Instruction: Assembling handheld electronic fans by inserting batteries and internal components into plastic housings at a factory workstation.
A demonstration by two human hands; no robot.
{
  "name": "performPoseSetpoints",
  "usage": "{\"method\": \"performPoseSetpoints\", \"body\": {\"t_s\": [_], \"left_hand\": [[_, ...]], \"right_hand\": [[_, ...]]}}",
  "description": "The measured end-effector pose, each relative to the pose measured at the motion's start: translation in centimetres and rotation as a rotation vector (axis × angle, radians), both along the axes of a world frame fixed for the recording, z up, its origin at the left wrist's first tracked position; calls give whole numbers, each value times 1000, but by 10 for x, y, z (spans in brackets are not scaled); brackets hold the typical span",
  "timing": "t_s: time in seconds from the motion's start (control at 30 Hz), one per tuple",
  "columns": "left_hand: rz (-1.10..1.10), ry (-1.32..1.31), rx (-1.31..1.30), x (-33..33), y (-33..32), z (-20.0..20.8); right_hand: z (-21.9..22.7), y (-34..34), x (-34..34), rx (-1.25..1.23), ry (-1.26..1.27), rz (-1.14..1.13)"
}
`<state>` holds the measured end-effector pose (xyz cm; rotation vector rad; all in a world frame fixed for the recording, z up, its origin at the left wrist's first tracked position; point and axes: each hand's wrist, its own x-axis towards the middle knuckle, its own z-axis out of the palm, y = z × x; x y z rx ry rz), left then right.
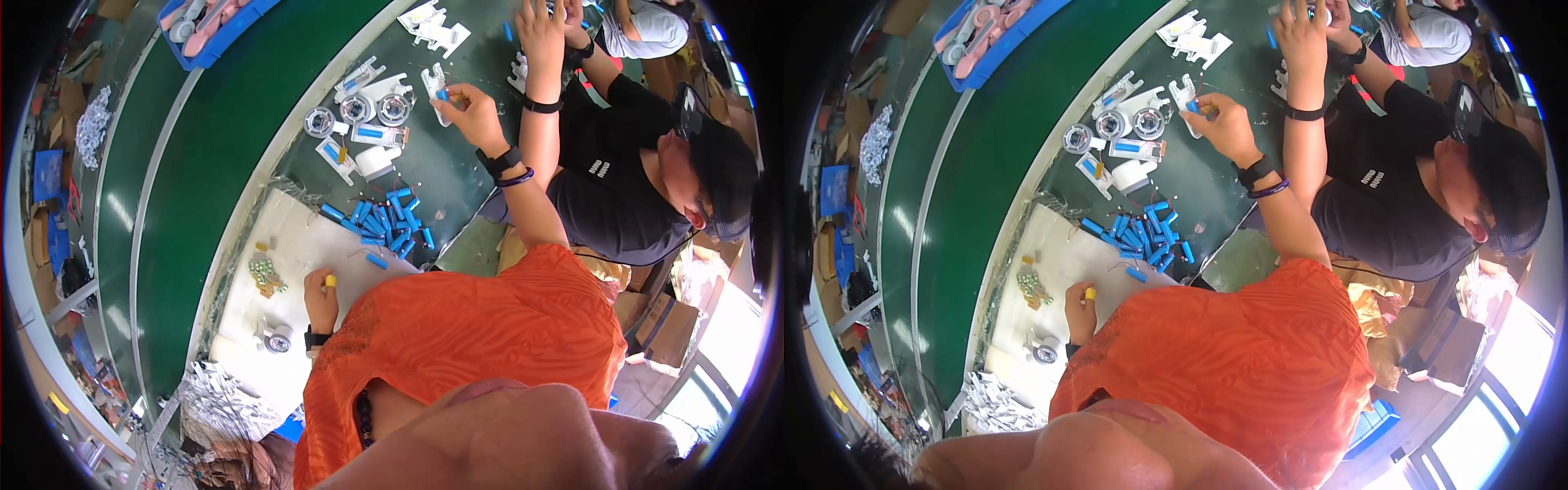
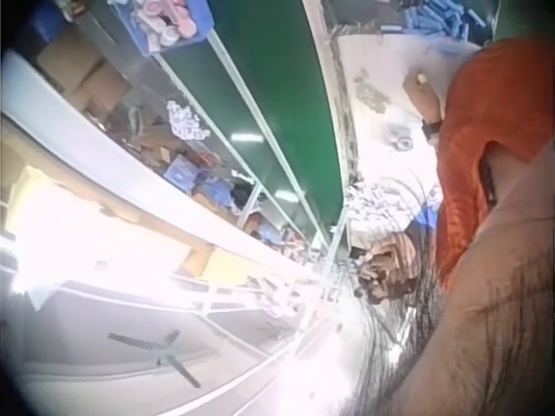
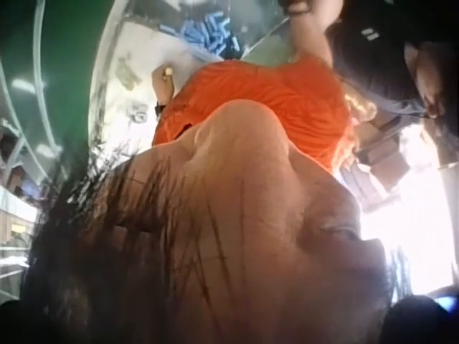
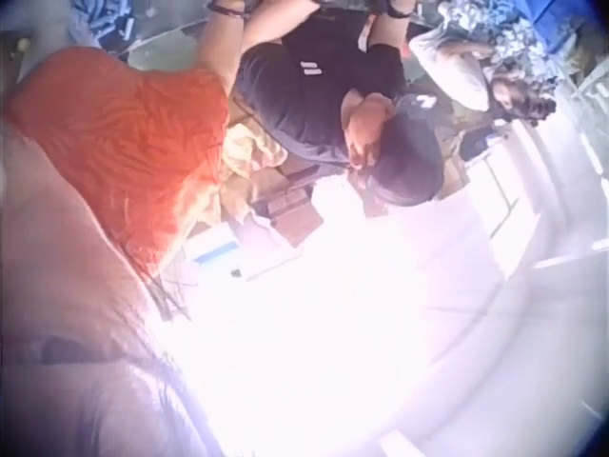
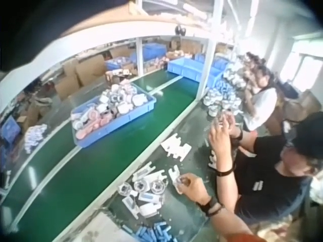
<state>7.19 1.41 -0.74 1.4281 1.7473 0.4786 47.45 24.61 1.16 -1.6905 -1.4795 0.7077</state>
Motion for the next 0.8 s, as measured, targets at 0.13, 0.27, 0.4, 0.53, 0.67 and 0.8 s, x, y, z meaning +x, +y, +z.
{"method": "performPoseSetpoints", "body": {"t_s": [0.13, 0.27, 0.4, 0.53, 0.67, 0.8], "left_hand": [[19, 14, -33, -2, 8, -3], [1, 23, -40, -5, 14, -8], [15, 15, -99, -10, 21, -16], [23, -2, -147, -14, 25, -23], [16, -7, -103, -13, 27, -24], [27, 5, -87, -14, 27, -25]], "right_hand": [[1, 23, 1, -154, 513, -172], [2, 34, 5, -174, 516, -145], [-19, 29, 5, -185, 377, -33], [-32, 23, 7, -283, 349, 0], [-40, 9, 13, -213, 226, -106], [0, 4, 6, -380, 445, -114]]}}
